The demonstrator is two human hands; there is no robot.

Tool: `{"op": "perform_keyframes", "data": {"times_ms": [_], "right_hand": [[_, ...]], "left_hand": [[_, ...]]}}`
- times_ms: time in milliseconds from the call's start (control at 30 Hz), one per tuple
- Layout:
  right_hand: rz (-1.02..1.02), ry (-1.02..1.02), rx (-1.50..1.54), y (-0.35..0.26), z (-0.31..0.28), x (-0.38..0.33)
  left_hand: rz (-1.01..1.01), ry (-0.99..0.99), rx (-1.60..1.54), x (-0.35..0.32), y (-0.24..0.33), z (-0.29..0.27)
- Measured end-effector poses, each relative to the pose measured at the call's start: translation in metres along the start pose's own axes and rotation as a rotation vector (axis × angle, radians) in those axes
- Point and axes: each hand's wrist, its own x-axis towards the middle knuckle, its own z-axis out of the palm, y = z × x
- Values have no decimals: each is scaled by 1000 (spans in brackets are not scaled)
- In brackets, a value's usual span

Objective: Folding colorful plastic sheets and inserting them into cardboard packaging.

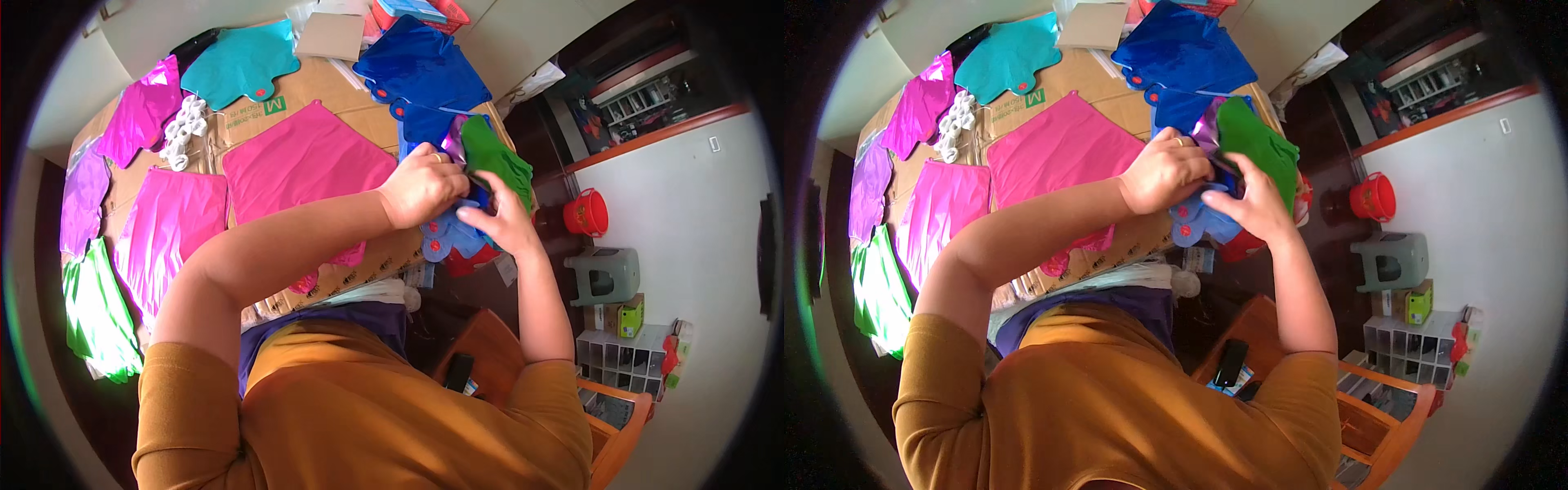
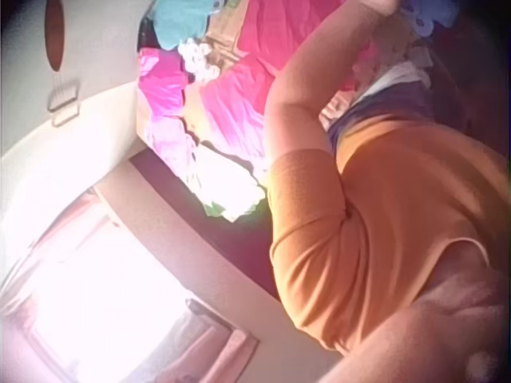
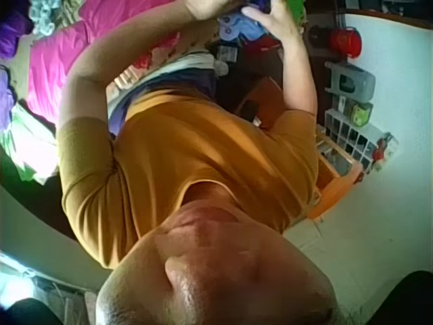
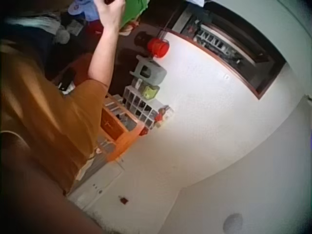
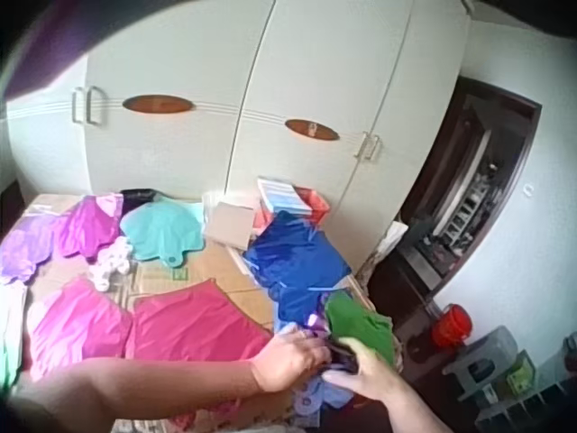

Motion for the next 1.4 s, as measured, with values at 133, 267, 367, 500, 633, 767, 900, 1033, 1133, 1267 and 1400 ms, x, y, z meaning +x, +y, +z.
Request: {"op": "perform_keyframes", "data": {"times_ms": [133, 267, 367, 500, 633, 767, 900, 1033, 1133, 1267, 1400], "right_hand": [[-119, 251, -213, -7, 11, 1], [14, 389, 44, 9, 11, 3], [247, 510, 152, 7, -8, 2], [229, 802, 379, 36, -96, 9], [372, 1009, 280, 128, -264, 26], [399, 1132, 286, 144, -417, -7], [367, 817, -403, 62, -358, 63], [73, 288, -383, -112, -214, 79], [-240, 38, -333, -173, -135, 118], [-595, 221, -440, -225, -103, 162], [-872, 254, -307, -289, -41, 129]], "left_hand": [[350, 111, 235, 12, 5, -12], [378, -185, 449, -3, 5, -15], [-22, -322, 393, -12, -2, -13], [-270, -528, 314, -6, 1, -23], [-351, -585, 250, 4, 1, -28], [-341, -579, 223, 22, 7, -23], [-456, -611, 288, 14, 2, -31], [-470, -551, 249, 13, 9, -34], [-429, -166, 250, -26, 9, -35], [-352, 21, -40, -45, 70, -85], [-372, 43, -279, -109, 123, -136]]}}
